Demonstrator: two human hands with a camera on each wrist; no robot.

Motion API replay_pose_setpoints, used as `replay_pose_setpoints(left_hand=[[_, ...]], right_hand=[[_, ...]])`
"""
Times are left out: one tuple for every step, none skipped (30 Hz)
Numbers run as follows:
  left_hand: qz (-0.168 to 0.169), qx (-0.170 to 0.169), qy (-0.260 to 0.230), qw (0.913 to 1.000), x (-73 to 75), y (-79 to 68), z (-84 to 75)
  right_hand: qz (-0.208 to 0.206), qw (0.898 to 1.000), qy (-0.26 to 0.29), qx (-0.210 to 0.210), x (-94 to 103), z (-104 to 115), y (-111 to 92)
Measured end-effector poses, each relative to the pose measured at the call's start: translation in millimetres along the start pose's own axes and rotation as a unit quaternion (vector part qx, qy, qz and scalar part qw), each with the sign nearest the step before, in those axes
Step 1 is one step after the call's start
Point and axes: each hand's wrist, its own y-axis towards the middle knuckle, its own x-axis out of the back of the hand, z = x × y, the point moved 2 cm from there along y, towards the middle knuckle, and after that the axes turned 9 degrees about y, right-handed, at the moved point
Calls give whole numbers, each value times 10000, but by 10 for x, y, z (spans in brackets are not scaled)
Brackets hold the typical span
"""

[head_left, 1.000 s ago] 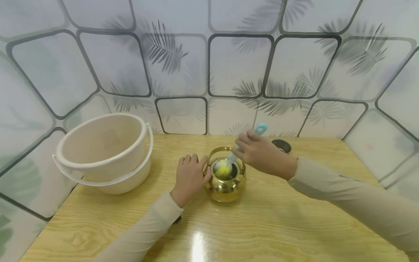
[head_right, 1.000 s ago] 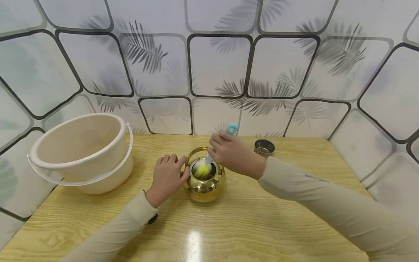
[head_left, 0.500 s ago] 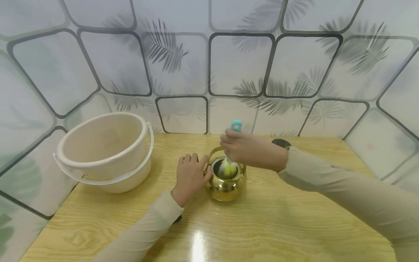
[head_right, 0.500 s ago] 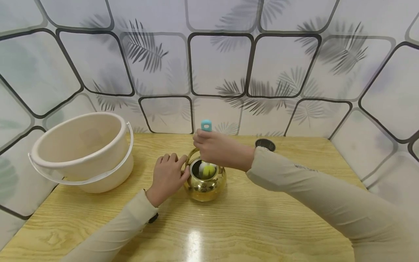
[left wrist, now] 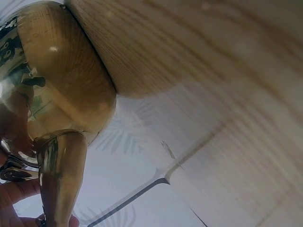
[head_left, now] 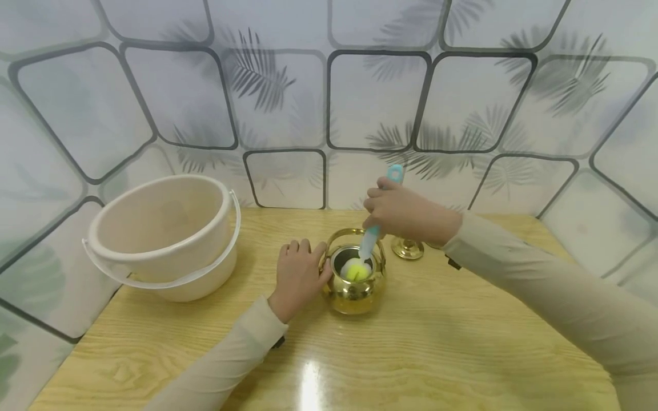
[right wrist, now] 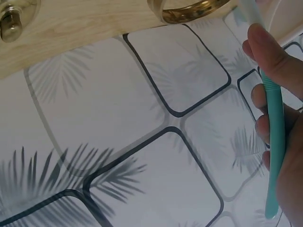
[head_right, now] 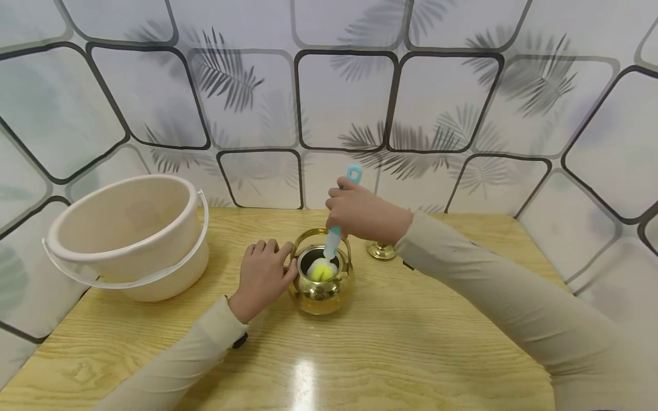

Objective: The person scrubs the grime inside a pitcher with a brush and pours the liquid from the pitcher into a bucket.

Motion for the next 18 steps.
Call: replay_pose_setpoints(left_hand=[[11,8,-18,10000,-3,1,0],[-4,14,-30,10000,-5,1,0],[-46,17,-43,10000,-4,0,-1],[-70,17,-43,10000,-5,0,-1],[-92,16,-47,9999,-7,-1,-1],[-115,14,-46,9999,-9,-2,-2],[-131,10,-37,9999,-11,-4,-2],[-146,3,-25,9999,-12,-5,-3],[-167,-2,-10,9999,-14,-6,-4],[-164,-8,-5,9999,-17,-6,-4],[-174,-11,0,9998,-18,-5,-4],[-195,-16,17,9998,-20,-6,-4],[-208,-18,19,9998,-20,-5,-4],[-210,-18,17,9998,-20,-3,-3],[-214,-20,17,9998,-20,-2,-1],[-199,-23,11,9998,-19,-1,0],[-180,-20,10,9998,-17,-1,1],[-155,-23,16,9999,-16,-1,2]], right_hand=[[-52,9999,64,-104,-19,-7,-23],[-92,9996,133,-219,-37,-9,-45],[-144,9991,208,-345,-53,-6,-67],[-206,9983,285,-466,-69,-1,-87],[-277,9973,354,-580,-89,8,-105],[-383,9964,368,-659,-106,20,-123],[-484,9957,332,-718,-122,35,-141],[-613,9950,271,-745,-137,52,-157],[-757,9942,192,-741,-149,71,-172],[-899,9934,96,-701,-158,93,-185],[-1018,9927,-65,-637,-166,115,-197],[-1130,9918,-245,-544,-171,138,-209],[-1207,9908,-432,-435,-177,160,-217],[-1296,9892,-606,-304,-180,183,-225],[-1357,9872,-819,-162,-181,206,-231],[-1394,9841,-1097,-19,-178,231,-237],[-1439,9799,-1377,127,-176,254,-240],[-1469,9750,-1649,265,-169,280,-241]])
